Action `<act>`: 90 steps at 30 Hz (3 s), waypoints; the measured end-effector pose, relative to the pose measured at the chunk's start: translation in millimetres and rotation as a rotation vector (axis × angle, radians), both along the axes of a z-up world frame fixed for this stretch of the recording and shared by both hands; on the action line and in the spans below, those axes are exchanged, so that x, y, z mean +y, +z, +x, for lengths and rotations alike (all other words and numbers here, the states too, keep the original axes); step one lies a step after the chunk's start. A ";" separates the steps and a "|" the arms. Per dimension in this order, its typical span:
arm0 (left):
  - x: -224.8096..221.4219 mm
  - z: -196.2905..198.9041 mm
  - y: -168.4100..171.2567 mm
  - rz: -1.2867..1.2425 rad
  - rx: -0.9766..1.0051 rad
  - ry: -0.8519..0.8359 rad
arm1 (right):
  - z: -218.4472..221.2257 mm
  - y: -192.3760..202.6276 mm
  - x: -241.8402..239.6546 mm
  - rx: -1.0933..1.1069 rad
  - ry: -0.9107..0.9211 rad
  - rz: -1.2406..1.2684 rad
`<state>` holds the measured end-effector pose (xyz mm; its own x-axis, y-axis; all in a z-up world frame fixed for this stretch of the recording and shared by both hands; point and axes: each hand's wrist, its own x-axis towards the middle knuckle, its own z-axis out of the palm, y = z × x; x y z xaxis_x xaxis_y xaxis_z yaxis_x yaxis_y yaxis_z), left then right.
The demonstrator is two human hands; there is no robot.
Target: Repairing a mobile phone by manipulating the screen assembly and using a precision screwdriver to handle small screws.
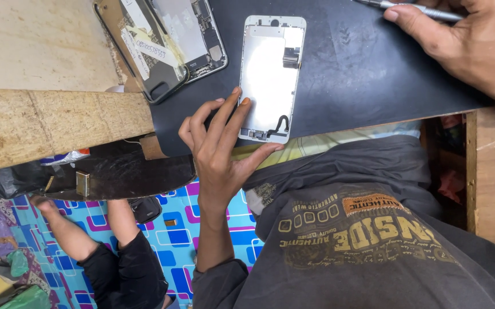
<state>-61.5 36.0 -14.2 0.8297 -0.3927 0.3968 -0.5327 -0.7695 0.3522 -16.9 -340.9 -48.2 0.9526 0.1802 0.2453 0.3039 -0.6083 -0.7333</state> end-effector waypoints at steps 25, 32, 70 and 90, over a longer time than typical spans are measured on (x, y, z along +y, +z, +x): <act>-7.1 1.7 0.9 -0.023 -0.036 -0.027 | 0.2 19.4 5.1 0.014 0.023 -0.072; -17.9 2.6 -1.9 -0.034 -0.060 0.004 | 0.1 20.1 7.2 0.059 0.004 -0.038; -35.2 22.2 5.2 -0.047 -0.102 -0.312 | -45.9 46.1 38.3 0.080 0.279 -0.057; -39.6 20.6 4.1 -0.061 -0.084 -0.323 | -38.6 41.7 36.1 0.006 0.410 -0.060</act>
<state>-40.8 -3.6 -10.1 0.6297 -0.6032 0.4895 -0.7746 -0.5356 0.3364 -55.6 -304.8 -6.5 0.8005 0.5587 0.2170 0.5254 -0.4799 -0.7026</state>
